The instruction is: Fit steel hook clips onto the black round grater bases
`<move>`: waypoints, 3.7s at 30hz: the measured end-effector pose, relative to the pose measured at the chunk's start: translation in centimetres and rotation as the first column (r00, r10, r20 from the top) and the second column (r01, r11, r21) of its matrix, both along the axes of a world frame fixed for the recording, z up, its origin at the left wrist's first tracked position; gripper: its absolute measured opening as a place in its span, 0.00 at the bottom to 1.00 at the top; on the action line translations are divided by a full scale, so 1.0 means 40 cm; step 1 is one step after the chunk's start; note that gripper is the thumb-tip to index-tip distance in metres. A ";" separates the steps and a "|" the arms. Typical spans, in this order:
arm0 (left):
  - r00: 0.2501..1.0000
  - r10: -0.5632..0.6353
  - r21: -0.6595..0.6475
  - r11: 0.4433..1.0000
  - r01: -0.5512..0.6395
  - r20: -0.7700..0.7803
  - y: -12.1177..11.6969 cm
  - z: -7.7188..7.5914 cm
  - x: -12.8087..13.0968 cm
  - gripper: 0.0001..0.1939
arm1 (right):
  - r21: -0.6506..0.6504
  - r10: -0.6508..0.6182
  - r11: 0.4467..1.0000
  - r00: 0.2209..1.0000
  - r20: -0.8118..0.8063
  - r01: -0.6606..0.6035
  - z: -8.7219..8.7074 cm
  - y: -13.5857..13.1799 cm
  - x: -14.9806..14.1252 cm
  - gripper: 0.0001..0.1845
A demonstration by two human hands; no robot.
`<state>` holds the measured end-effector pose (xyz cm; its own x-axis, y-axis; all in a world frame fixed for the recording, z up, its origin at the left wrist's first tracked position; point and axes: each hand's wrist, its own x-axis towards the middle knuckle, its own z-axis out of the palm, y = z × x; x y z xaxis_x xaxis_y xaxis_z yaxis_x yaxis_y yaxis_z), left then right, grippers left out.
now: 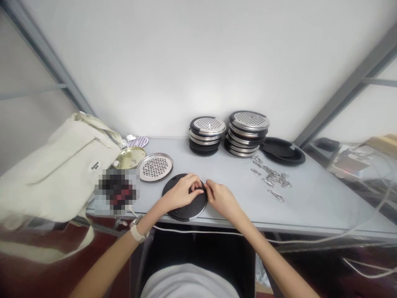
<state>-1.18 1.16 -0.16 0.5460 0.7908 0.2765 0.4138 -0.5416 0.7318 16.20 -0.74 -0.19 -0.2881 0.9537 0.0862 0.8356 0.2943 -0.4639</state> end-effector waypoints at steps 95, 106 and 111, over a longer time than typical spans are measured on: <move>0.996 -0.071 0.006 0.997 0.071 -0.052 -0.006 0.017 -0.007 0.12 | -0.103 0.074 0.990 0.972 -0.224 -0.100 0.014 0.004 0.028 0.12; 0.998 -0.044 -0.009 0.999 0.043 -0.055 -0.005 0.016 -0.005 0.08 | -0.362 0.127 0.881 0.890 -0.439 -0.305 0.036 0.049 0.048 0.18; 1.000 -0.008 -0.008 1.000 0.008 -0.020 -0.002 0.009 -0.003 0.05 | -0.371 0.181 0.866 0.900 -0.396 -0.337 0.043 0.056 0.050 0.17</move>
